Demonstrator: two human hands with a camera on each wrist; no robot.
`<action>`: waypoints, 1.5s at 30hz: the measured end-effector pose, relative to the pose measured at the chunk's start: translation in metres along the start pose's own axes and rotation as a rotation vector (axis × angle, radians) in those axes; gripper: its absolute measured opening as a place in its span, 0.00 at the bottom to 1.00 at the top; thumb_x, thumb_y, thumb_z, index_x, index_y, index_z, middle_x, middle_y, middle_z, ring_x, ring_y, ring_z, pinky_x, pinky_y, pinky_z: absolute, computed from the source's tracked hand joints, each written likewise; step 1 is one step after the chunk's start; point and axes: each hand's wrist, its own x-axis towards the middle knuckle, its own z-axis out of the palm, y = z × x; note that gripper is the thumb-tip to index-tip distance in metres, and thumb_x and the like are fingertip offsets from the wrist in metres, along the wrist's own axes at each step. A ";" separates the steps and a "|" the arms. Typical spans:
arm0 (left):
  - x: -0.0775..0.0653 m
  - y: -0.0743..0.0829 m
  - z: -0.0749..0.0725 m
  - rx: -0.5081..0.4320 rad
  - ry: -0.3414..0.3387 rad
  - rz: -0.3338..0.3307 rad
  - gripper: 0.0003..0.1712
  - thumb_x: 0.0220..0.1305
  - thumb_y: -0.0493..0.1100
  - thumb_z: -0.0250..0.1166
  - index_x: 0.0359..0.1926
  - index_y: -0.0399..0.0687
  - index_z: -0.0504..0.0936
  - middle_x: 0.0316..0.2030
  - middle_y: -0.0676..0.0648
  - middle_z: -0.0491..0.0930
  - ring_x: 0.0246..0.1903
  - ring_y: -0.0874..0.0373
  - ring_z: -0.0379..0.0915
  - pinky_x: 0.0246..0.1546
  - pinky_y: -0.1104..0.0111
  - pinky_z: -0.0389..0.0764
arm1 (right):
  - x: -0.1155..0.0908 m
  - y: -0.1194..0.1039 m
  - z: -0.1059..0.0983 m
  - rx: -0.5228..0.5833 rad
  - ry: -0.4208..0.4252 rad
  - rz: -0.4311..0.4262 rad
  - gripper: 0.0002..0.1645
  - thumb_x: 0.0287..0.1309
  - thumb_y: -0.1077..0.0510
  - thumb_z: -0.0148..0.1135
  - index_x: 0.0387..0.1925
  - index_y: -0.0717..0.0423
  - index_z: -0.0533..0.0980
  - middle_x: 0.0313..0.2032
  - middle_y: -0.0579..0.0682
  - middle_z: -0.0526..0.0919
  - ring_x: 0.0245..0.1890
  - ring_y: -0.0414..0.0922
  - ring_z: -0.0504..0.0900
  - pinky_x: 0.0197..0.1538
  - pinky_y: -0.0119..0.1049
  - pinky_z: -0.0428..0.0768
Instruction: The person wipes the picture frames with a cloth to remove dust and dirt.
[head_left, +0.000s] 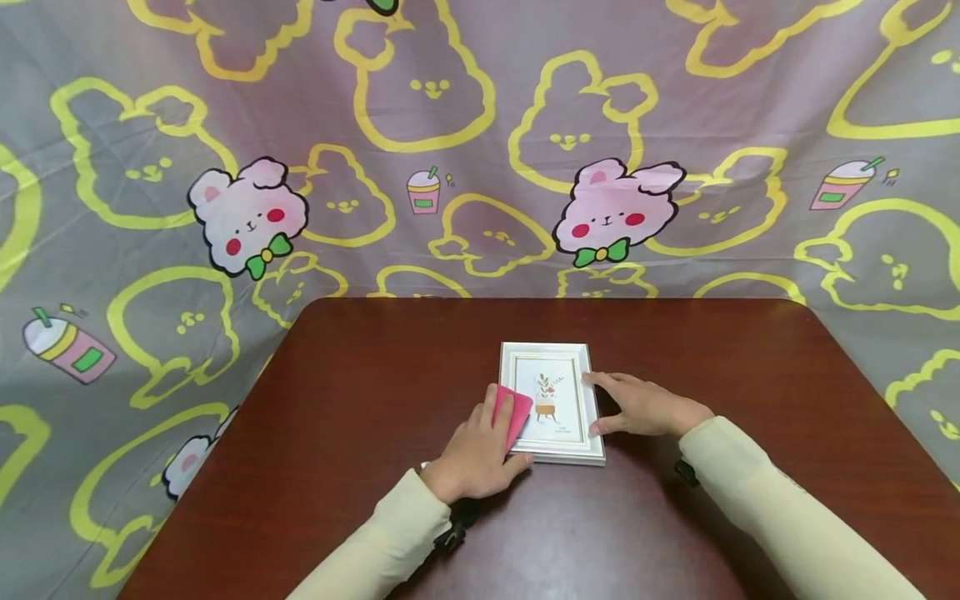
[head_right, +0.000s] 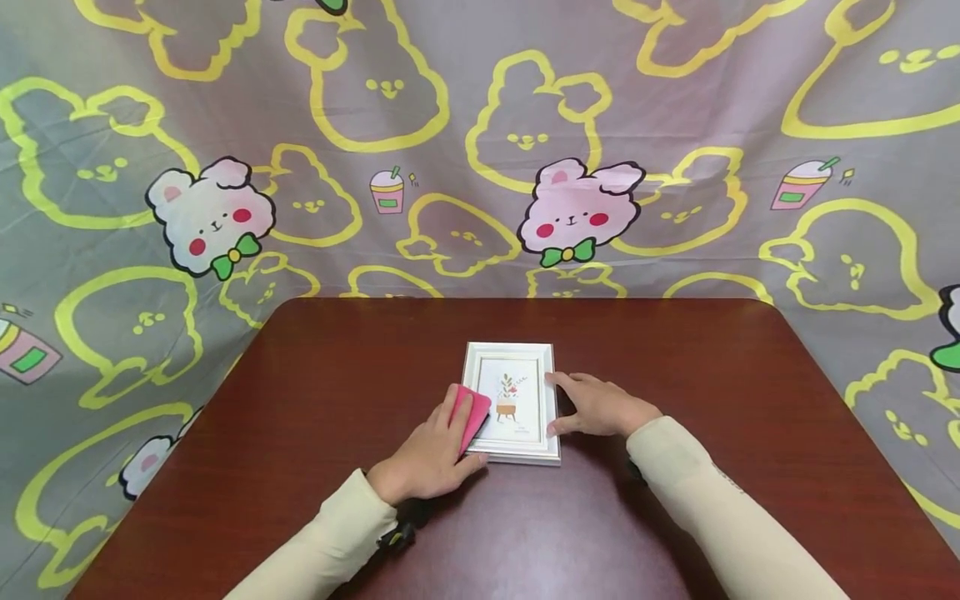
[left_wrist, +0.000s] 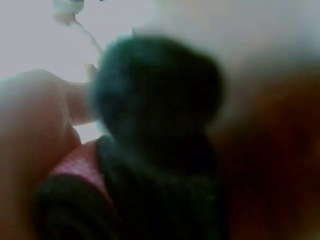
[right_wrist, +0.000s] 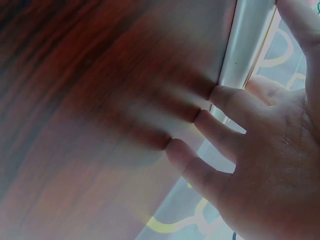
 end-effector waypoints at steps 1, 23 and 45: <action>-0.003 0.001 0.001 0.009 0.004 0.004 0.52 0.66 0.64 0.57 0.78 0.37 0.48 0.78 0.32 0.42 0.72 0.37 0.56 0.64 0.47 0.72 | 0.000 0.000 -0.001 -0.002 0.001 -0.004 0.57 0.54 0.33 0.67 0.75 0.56 0.56 0.70 0.68 0.64 0.71 0.66 0.63 0.65 0.63 0.68; 0.002 0.001 0.004 0.054 -0.007 0.026 0.49 0.70 0.62 0.53 0.77 0.37 0.48 0.78 0.33 0.41 0.71 0.36 0.57 0.61 0.45 0.72 | 0.000 0.006 0.000 0.008 0.006 0.012 0.58 0.52 0.31 0.68 0.75 0.54 0.56 0.70 0.67 0.64 0.71 0.65 0.63 0.64 0.63 0.69; 0.089 -0.029 -0.010 -0.053 -0.044 -0.128 0.47 0.72 0.63 0.47 0.80 0.50 0.38 0.80 0.42 0.32 0.77 0.41 0.43 0.72 0.42 0.56 | 0.007 0.001 0.002 0.017 -0.023 0.039 0.58 0.53 0.33 0.68 0.76 0.53 0.55 0.71 0.69 0.61 0.71 0.66 0.61 0.65 0.65 0.67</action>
